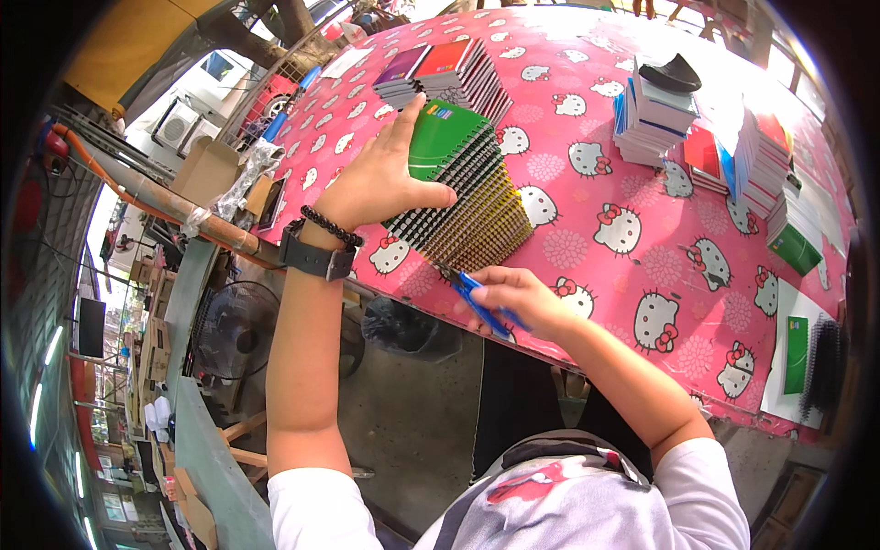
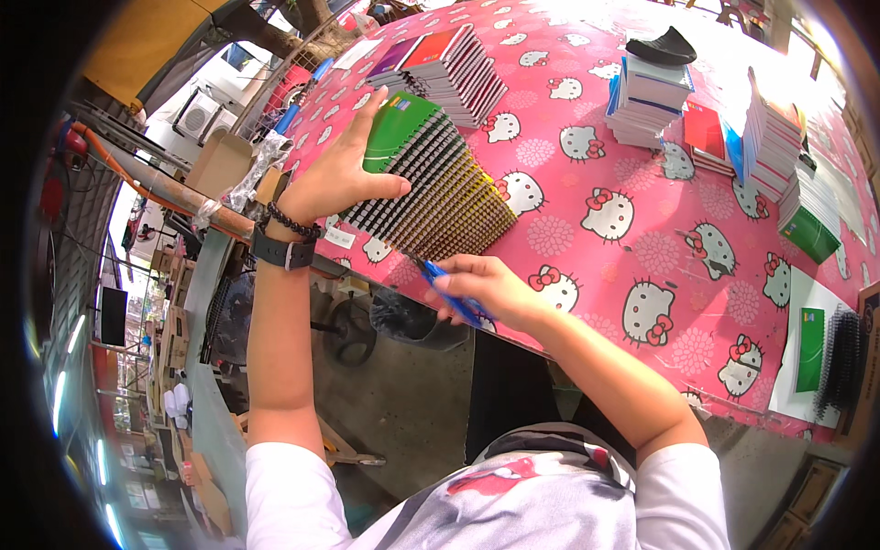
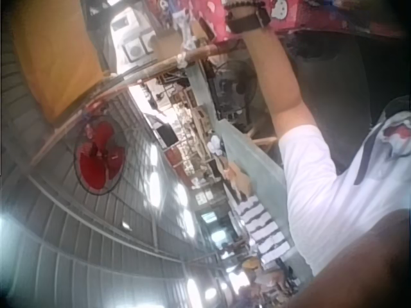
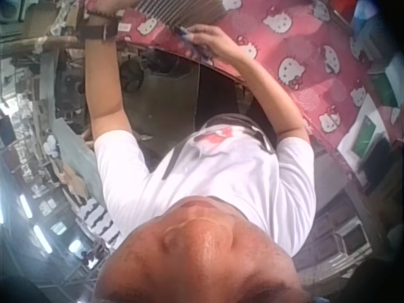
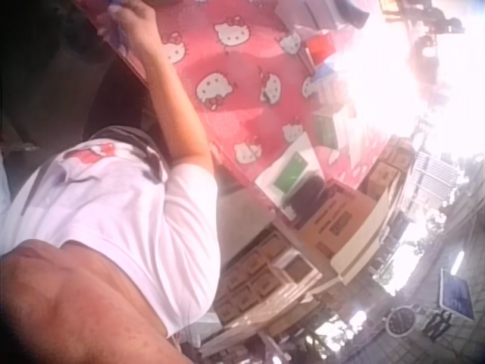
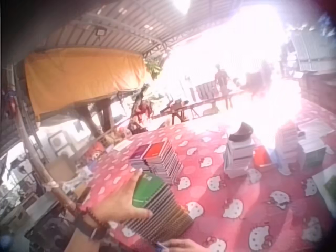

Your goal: The person uses blue-handled pliers to trim the excess length of a metal spiral binding on a stack of notebooks, repeating the action on different parts of the binding.

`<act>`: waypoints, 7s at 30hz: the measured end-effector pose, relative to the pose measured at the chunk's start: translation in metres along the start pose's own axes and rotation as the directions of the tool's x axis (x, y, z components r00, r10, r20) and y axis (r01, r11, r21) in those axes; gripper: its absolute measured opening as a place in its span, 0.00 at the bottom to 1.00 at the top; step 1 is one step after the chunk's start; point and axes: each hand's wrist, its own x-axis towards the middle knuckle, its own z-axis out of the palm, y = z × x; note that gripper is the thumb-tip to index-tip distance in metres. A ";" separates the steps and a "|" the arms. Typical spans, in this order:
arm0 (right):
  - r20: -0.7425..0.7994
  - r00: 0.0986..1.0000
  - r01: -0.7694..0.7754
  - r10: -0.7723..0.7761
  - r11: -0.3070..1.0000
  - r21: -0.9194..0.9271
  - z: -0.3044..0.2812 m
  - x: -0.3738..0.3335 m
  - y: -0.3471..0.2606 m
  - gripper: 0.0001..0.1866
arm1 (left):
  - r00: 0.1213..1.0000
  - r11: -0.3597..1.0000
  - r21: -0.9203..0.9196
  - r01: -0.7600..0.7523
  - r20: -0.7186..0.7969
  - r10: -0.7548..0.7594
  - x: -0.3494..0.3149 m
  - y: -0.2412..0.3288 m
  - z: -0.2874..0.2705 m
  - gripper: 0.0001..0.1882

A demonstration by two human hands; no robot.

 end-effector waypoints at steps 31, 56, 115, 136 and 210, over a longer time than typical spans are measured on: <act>0.204 0.632 0.158 -0.748 -0.134 -0.978 0.012 -0.001 0.020 0.23 | 0.999 0.999 0.033 0.028 0.021 -0.029 -0.004 0.005 -0.002 0.58; -0.206 0.978 0.003 -0.034 0.989 -0.148 -0.002 0.000 0.015 0.18 | 0.999 0.999 0.012 0.032 0.038 -0.033 -0.003 0.006 -0.002 0.58; -0.054 0.836 -0.036 -0.546 0.044 -0.998 -0.003 -0.008 0.024 0.23 | 0.999 0.999 0.011 0.035 -0.007 -0.035 -0.002 0.001 0.000 0.59; -0.198 0.970 -0.067 -0.137 0.636 -0.769 -0.020 0.003 0.008 0.18 | 0.999 0.999 -0.018 0.028 0.019 -0.028 -0.001 0.003 -0.001 0.60; -0.225 0.912 -0.200 -0.343 0.108 -0.974 -0.007 0.003 0.025 0.21 | 1.000 0.998 -0.065 0.015 0.026 -0.013 0.000 -0.004 -0.001 0.61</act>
